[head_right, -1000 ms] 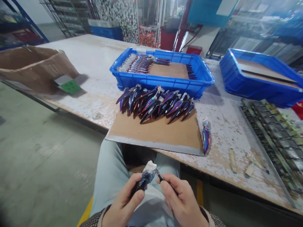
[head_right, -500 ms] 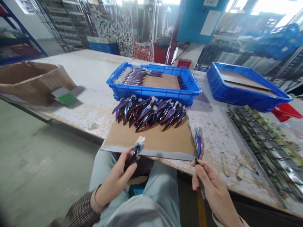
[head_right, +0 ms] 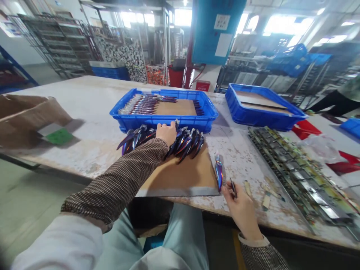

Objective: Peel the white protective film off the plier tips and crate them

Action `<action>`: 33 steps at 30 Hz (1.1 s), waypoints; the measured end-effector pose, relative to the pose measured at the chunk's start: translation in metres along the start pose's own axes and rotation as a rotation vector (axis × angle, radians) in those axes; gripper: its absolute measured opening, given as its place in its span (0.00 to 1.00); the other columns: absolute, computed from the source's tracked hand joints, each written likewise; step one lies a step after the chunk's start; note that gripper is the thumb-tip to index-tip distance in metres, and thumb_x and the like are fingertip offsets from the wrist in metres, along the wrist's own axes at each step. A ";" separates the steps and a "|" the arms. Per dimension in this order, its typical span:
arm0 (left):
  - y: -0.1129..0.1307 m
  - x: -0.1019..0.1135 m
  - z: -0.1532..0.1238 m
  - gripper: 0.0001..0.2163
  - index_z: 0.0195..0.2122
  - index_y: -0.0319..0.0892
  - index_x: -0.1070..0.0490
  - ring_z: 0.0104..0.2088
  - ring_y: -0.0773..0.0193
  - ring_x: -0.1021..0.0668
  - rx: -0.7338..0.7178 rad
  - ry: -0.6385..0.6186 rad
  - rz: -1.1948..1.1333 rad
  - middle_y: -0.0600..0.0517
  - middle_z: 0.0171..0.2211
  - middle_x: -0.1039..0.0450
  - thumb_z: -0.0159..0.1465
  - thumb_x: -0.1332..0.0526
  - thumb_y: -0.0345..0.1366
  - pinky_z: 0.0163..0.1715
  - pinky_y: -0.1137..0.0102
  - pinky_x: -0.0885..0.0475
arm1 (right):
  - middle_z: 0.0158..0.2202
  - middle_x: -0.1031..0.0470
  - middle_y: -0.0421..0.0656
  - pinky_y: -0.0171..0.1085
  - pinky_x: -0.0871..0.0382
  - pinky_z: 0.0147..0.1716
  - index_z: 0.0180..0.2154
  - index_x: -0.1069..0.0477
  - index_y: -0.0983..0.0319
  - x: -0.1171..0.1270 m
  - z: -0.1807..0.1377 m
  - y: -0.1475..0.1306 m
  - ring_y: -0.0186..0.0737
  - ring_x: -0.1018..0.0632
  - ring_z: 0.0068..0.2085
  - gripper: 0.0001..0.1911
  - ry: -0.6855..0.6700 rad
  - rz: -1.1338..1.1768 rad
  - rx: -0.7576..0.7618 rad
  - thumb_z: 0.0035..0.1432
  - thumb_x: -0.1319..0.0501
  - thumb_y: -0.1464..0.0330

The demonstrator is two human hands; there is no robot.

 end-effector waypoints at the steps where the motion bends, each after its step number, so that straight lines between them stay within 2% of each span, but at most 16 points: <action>1: 0.002 -0.003 0.003 0.13 0.51 0.31 0.31 0.53 0.39 0.24 -0.008 0.005 0.003 0.31 0.43 0.20 0.66 0.44 0.29 0.55 0.48 0.41 | 0.42 0.18 0.52 0.47 0.28 0.40 0.44 0.28 0.59 -0.002 0.005 -0.001 0.57 0.18 0.41 0.23 0.001 -0.018 0.005 0.57 0.43 0.49; 3: 0.005 -0.005 0.001 0.13 0.50 0.31 0.30 0.54 0.38 0.27 -0.032 0.028 -0.009 0.30 0.47 0.22 0.66 0.43 0.31 0.55 0.47 0.42 | 0.43 0.19 0.54 0.49 0.30 0.42 0.46 0.28 0.60 -0.009 0.016 -0.004 0.60 0.20 0.44 0.23 0.002 -0.056 0.011 0.58 0.43 0.51; 6: 0.009 0.000 -0.018 0.14 0.52 0.34 0.30 0.57 0.39 0.30 -0.083 0.082 -0.067 0.32 0.53 0.26 0.66 0.42 0.32 0.56 0.48 0.43 | 0.42 0.20 0.56 0.48 0.32 0.42 0.49 0.28 0.63 -0.021 0.033 -0.011 0.62 0.21 0.45 0.23 -0.002 -0.078 0.003 0.57 0.40 0.56; 10: 0.013 0.011 -0.067 0.13 0.53 0.40 0.31 0.59 0.45 0.32 -0.163 0.129 -0.220 0.40 0.56 0.27 0.67 0.42 0.33 0.59 0.50 0.42 | 0.43 0.20 0.55 0.45 0.34 0.41 0.50 0.28 0.63 -0.026 0.050 -0.017 0.60 0.21 0.45 0.21 0.004 -0.009 -0.035 0.55 0.36 0.63; 13: 0.014 0.012 -0.114 0.11 0.51 0.41 0.30 0.55 0.51 0.27 -0.194 0.120 -0.378 0.42 0.52 0.25 0.68 0.42 0.34 0.57 0.57 0.35 | 0.38 0.20 0.53 0.43 0.34 0.39 0.47 0.28 0.63 -0.015 0.050 -0.020 0.57 0.21 0.42 0.19 -0.003 0.128 -0.087 0.54 0.36 0.63; 16: 0.017 0.000 -0.156 0.12 0.51 0.39 0.31 0.44 0.59 0.20 -0.167 0.053 -0.561 0.44 0.46 0.21 0.70 0.44 0.36 0.44 0.66 0.26 | 0.36 0.19 0.50 0.41 0.32 0.32 0.50 0.30 0.63 -0.006 0.027 -0.032 0.51 0.21 0.35 0.21 -0.084 0.351 -0.124 0.59 0.40 0.57; 18: 0.022 -0.015 -0.178 0.14 0.53 0.38 0.31 0.42 0.60 0.19 -0.070 -0.058 -0.849 0.43 0.46 0.21 0.70 0.44 0.40 0.40 0.68 0.24 | 0.34 0.19 0.47 0.39 0.33 0.26 0.52 0.33 0.63 -0.010 0.000 -0.047 0.46 0.23 0.28 0.24 -0.196 0.508 -0.138 0.62 0.42 0.54; 21: 0.037 -0.035 -0.206 0.21 0.52 0.38 0.28 0.45 0.55 0.20 0.089 -0.268 -1.376 0.42 0.46 0.21 0.68 0.42 0.49 0.43 0.63 0.25 | 0.31 0.20 0.45 0.36 0.35 0.21 0.52 0.34 0.62 -0.031 -0.051 -0.072 0.39 0.28 0.22 0.25 -0.362 0.676 -0.150 0.61 0.41 0.51; 23: 0.045 -0.044 -0.225 0.25 0.49 0.37 0.26 0.40 0.54 0.19 0.207 -0.399 -1.601 0.43 0.41 0.21 0.66 0.42 0.56 0.37 0.64 0.24 | 0.30 0.22 0.42 0.35 0.35 0.21 0.49 0.32 0.60 -0.050 -0.084 -0.082 0.36 0.30 0.22 0.24 -0.456 0.778 -0.170 0.60 0.38 0.50; 25: 0.045 -0.046 -0.243 0.25 0.45 0.38 0.26 0.33 0.59 0.20 0.354 -0.444 -1.745 0.44 0.39 0.22 0.65 0.41 0.58 0.31 0.67 0.26 | 0.30 0.24 0.40 0.33 0.34 0.22 0.48 0.29 0.59 -0.068 -0.109 -0.083 0.36 0.29 0.24 0.23 -0.522 0.866 -0.233 0.59 0.34 0.51; 27: 0.034 -0.040 -0.258 0.22 0.43 0.39 0.28 0.33 0.61 0.21 0.420 -0.345 -1.781 0.46 0.38 0.22 0.65 0.40 0.56 0.33 0.68 0.26 | 0.30 0.25 0.39 0.31 0.38 0.20 0.51 0.27 0.58 -0.076 -0.122 -0.076 0.34 0.32 0.24 0.24 -0.533 0.859 -0.287 0.60 0.34 0.51; 29: 0.018 -0.030 -0.271 0.20 0.41 0.39 0.30 0.32 0.64 0.23 0.396 -0.212 -1.702 0.49 0.33 0.24 0.66 0.40 0.54 0.35 0.69 0.27 | 0.32 0.25 0.40 0.30 0.42 0.18 0.51 0.27 0.59 -0.076 -0.127 -0.067 0.32 0.35 0.22 0.26 -0.513 0.806 -0.301 0.62 0.36 0.48; 31: 0.004 -0.025 -0.285 0.20 0.41 0.40 0.32 0.26 0.68 0.27 0.394 -0.190 -1.578 0.54 0.28 0.29 0.68 0.42 0.55 0.28 0.73 0.30 | 0.30 0.27 0.40 0.30 0.43 0.18 0.49 0.27 0.62 -0.073 -0.128 -0.064 0.32 0.35 0.22 0.26 -0.554 0.774 -0.290 0.63 0.39 0.47; 33: -0.006 -0.026 -0.299 0.20 0.42 0.41 0.34 0.21 0.72 0.35 0.438 -0.235 -1.495 0.57 0.26 0.34 0.69 0.45 0.55 0.20 0.76 0.38 | 0.26 0.27 0.39 0.30 0.42 0.19 0.47 0.28 0.63 -0.072 -0.134 -0.068 0.33 0.32 0.23 0.26 -0.696 0.749 -0.255 0.65 0.41 0.47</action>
Point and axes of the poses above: each hand's wrist, its own z-axis towards the middle knuckle, its own x-axis out of the back of the hand, y = z × x, the point moved 5 cm from there along z, towards the middle knuckle
